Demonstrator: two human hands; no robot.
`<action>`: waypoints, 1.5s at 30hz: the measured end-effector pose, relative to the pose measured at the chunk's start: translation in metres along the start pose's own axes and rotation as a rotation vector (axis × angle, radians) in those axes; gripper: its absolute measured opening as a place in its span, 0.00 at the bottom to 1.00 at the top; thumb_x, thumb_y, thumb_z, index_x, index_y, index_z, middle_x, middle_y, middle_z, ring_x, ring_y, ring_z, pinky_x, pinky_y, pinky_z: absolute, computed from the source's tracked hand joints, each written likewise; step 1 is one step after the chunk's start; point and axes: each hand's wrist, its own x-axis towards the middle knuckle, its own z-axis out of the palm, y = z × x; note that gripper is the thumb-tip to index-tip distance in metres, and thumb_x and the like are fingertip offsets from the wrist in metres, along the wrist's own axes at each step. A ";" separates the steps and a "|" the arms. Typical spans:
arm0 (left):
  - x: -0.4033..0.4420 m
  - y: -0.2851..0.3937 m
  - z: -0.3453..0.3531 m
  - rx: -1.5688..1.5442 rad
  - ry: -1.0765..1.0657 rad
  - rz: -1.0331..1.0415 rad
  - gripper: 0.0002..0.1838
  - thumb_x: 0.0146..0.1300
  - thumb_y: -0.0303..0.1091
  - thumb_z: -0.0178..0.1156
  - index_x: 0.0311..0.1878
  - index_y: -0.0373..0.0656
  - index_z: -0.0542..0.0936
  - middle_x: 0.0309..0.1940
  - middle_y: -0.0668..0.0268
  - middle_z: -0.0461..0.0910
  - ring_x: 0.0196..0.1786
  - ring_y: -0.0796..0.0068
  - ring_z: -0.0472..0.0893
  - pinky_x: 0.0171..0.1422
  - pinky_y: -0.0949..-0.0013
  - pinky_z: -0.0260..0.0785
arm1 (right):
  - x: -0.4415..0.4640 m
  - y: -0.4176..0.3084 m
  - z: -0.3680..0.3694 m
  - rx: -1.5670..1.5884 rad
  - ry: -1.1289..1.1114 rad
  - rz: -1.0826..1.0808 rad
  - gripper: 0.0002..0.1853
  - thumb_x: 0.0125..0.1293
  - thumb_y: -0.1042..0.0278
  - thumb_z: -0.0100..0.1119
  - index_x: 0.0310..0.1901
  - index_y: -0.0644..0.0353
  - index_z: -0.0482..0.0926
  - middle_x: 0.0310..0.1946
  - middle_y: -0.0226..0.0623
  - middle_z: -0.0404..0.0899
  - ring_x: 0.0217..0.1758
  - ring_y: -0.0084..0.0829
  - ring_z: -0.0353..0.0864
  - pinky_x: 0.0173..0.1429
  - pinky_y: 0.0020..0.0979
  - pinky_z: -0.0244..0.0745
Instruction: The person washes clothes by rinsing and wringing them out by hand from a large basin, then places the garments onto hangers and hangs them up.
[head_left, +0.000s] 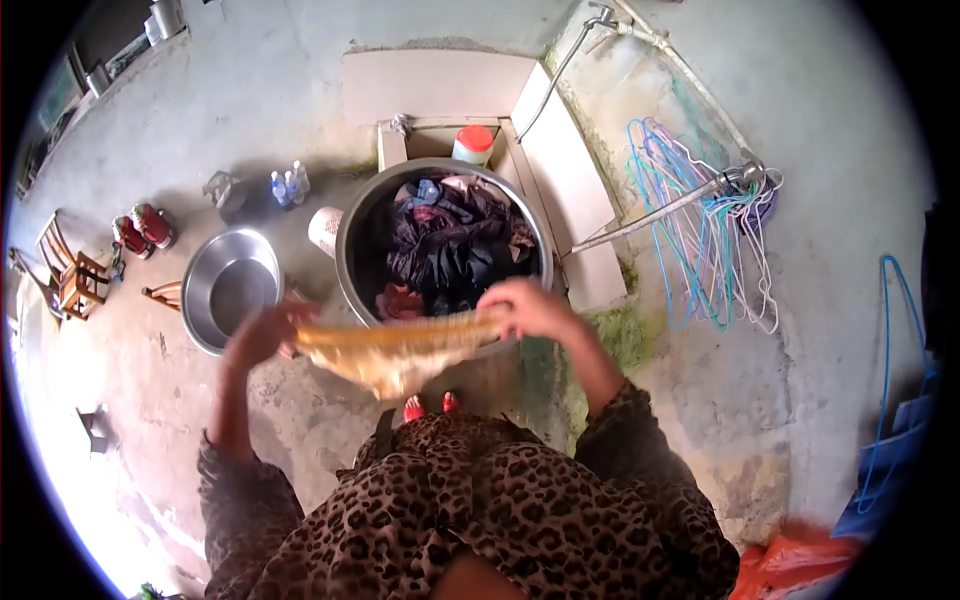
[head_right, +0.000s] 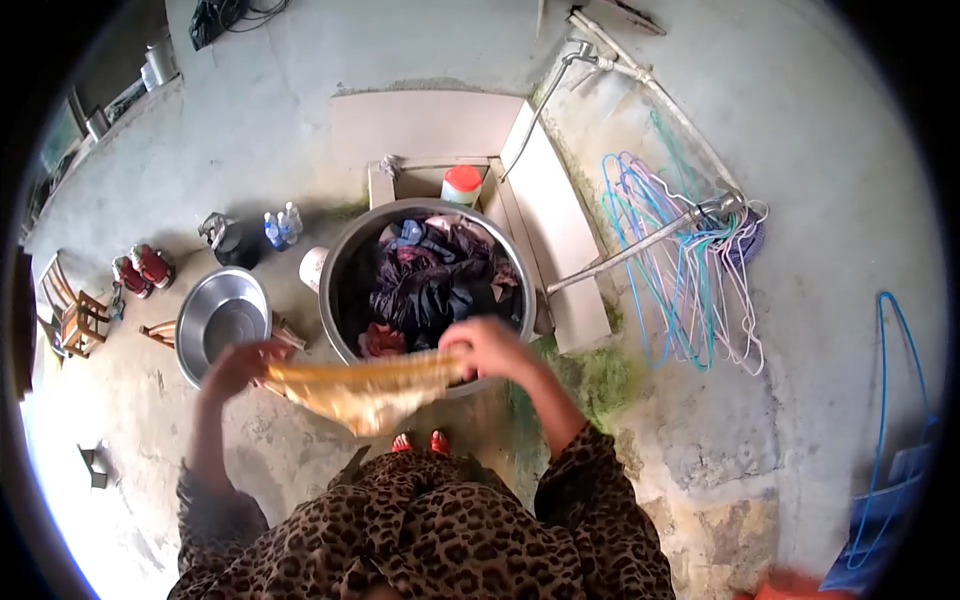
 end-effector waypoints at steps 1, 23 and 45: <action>0.001 0.029 -0.016 0.028 0.045 0.051 0.20 0.61 0.20 0.54 0.55 0.45 0.81 0.43 0.65 0.82 0.37 0.78 0.80 0.35 0.75 0.75 | -0.007 -0.027 -0.020 0.059 0.126 -0.101 0.13 0.63 0.85 0.51 0.46 0.65 0.81 0.36 0.39 0.83 0.25 0.22 0.82 0.27 0.23 0.77; -0.007 0.100 -0.028 -0.142 0.418 0.193 0.21 0.61 0.22 0.57 0.59 0.40 0.77 0.43 0.61 0.82 0.37 0.77 0.82 0.34 0.78 0.73 | -0.049 -0.085 -0.054 0.119 0.656 -0.579 0.17 0.59 0.86 0.49 0.48 0.63 0.80 0.41 0.39 0.83 0.38 0.27 0.82 0.40 0.26 0.77; 0.077 -0.020 0.055 -0.255 -0.273 -0.021 0.28 0.59 0.32 0.65 0.62 0.36 0.70 0.56 0.56 0.75 0.59 0.63 0.76 0.63 0.62 0.68 | -0.060 0.094 -0.009 0.186 0.248 0.000 0.12 0.59 0.76 0.57 0.44 0.62 0.82 0.30 0.31 0.83 0.24 0.21 0.82 0.30 0.22 0.76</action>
